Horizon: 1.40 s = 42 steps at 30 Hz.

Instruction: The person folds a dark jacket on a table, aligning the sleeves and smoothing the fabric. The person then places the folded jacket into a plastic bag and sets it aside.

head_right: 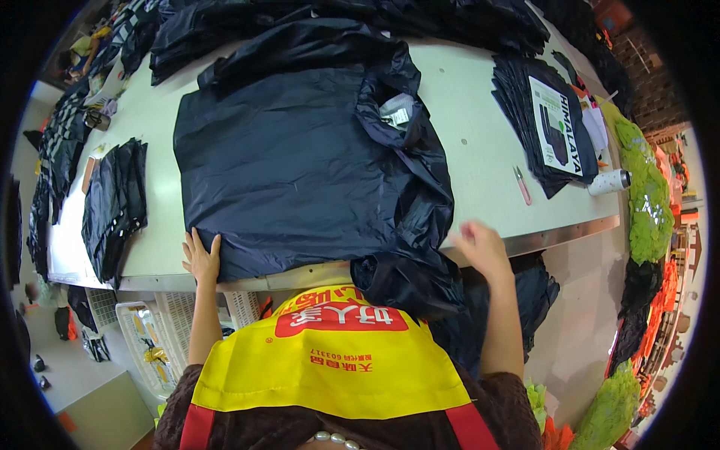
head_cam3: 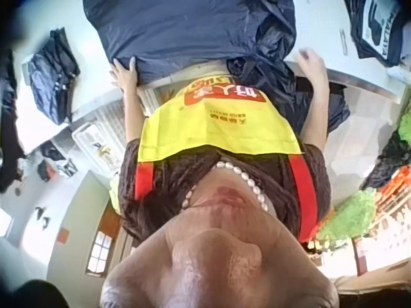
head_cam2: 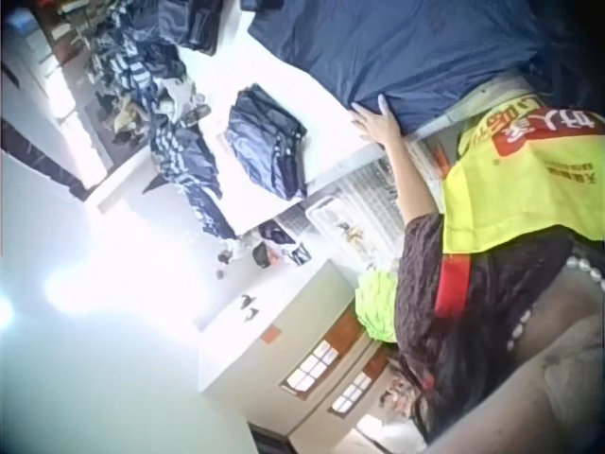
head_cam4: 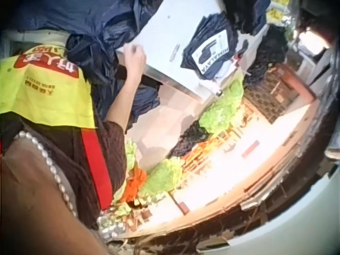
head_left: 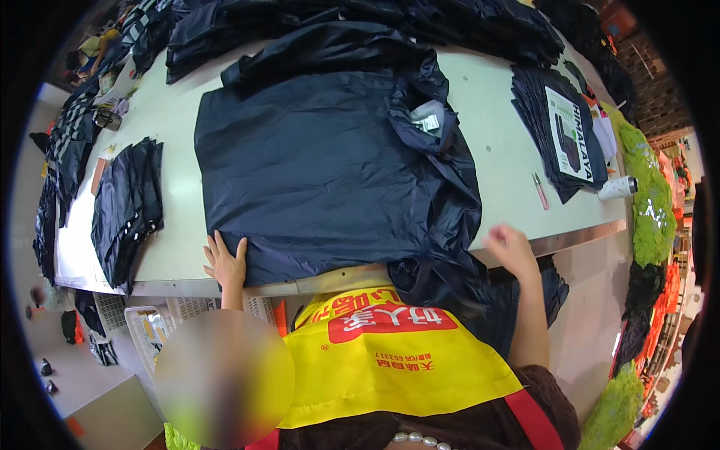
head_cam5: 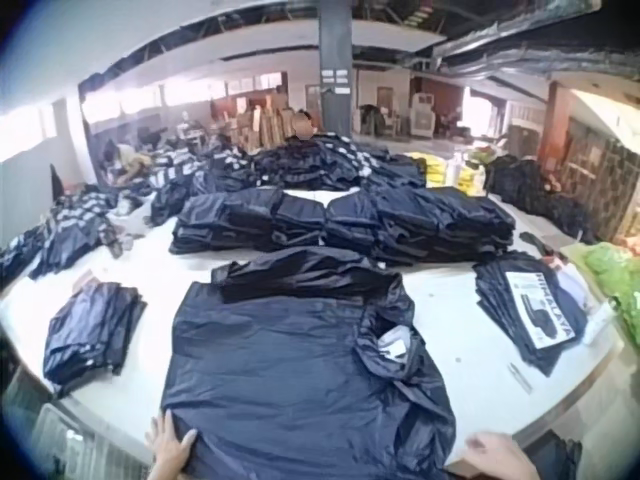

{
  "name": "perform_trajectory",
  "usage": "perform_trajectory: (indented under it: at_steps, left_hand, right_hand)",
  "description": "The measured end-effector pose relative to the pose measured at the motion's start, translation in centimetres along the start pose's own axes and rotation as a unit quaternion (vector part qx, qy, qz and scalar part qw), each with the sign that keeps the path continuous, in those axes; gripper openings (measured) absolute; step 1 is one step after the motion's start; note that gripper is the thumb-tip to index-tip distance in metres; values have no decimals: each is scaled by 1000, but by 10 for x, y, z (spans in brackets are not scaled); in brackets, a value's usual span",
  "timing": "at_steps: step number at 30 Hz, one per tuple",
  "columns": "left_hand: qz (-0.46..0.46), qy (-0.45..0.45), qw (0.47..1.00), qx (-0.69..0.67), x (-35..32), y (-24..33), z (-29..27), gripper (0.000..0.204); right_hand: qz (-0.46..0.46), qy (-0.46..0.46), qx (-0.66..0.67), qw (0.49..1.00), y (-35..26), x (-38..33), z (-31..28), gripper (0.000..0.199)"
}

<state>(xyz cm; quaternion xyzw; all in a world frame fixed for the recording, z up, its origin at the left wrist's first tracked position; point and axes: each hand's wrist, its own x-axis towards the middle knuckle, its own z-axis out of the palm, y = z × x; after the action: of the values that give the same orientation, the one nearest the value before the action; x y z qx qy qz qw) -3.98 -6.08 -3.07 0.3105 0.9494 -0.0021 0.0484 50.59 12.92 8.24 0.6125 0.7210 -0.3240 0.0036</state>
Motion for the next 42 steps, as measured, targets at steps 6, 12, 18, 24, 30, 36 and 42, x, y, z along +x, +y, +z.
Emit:
perform_trajectory:
  at_steps: [6,12,18,24,30,36,42]
  left_hand:
    - [228,154,958,-78,57,34,-1,69]
    - [239,92,965,-54,50,19,0,69]
    - [243,135,953,-117,56,46,-5,54]
    - [460,212,838,-200,161,158,-48,37]
    - [163,193,913,-321,234,137,-10,28]
    - [-2,211,933,-293,341,164,-83,41]
    - [34,-66,837,-542,457,193,-67,42]
  right_hand:
    - [-297,357,-182,867,-168,122,47,63]
    - [53,391,126,910,30,254,-34,46]
    - [-127,550,-122,817,5,246,-62,36]
    - [-445,168,-82,876,-149,297,15,25]
    - [-7,270,-214,939,-130,400,11,84]
    - [-6,210,-272,939,-144,405,-9,90]
    - [-31,229,-245,942,-143,437,-36,97]
